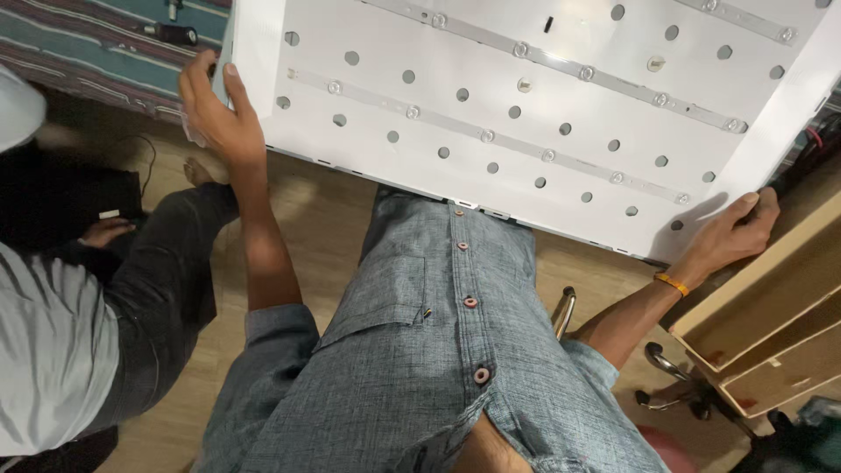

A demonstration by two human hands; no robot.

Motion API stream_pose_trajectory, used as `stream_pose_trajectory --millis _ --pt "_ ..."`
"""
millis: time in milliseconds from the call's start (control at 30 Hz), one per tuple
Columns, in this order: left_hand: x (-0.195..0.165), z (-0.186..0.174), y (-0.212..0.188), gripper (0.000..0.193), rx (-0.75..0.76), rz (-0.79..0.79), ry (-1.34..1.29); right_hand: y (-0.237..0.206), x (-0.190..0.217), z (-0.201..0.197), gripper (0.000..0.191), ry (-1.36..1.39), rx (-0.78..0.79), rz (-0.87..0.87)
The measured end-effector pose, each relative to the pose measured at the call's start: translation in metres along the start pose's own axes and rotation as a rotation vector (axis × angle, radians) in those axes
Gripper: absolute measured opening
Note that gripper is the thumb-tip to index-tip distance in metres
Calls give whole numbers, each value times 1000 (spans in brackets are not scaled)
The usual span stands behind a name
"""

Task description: The person works on a white LED light panel resting on their lap, pressing LED strip segments into the panel channels. They then pick up a long aluminum profile, align and fit a small connector piece onto it, and reposition the panel. At the end they carry a taped cardboard box to a shelf and set it down.

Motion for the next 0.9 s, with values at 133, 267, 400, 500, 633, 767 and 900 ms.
stream_pose_trajectory --millis 133,267,400,500,633,767,900 --pt "3 12 10 25 12 -73 -52 2 -6 1 34 2 16 -21" --pt "2 14 15 26 -7 15 -3 4 -14 2 34 12 33 70" --pt "26 11 7 28 28 -152 -51 2 -23 2 34 -16 26 114" --pt "51 13 -1 32 101 -192 -19 0 -28 2 35 7 10 22" --pt "84 20 -11 48 167 -257 -212 2 -34 4 35 18 9 -66" --pt "107 13 -15 67 99 -346 -512 3 -38 9 36 30 24 -7" --pt "115 8 -2 73 57 -308 -541 4 -30 12 37 5 17 -118"
Point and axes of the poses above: each hand's wrist, its own y-axis towards the middle knuckle, its own z-axis out of the palm, x = y × z, the point moved 5 cm from there along y, towards the middle knuckle, and after that the axes turned 6 degrees about -x, right-handed, at the moved point
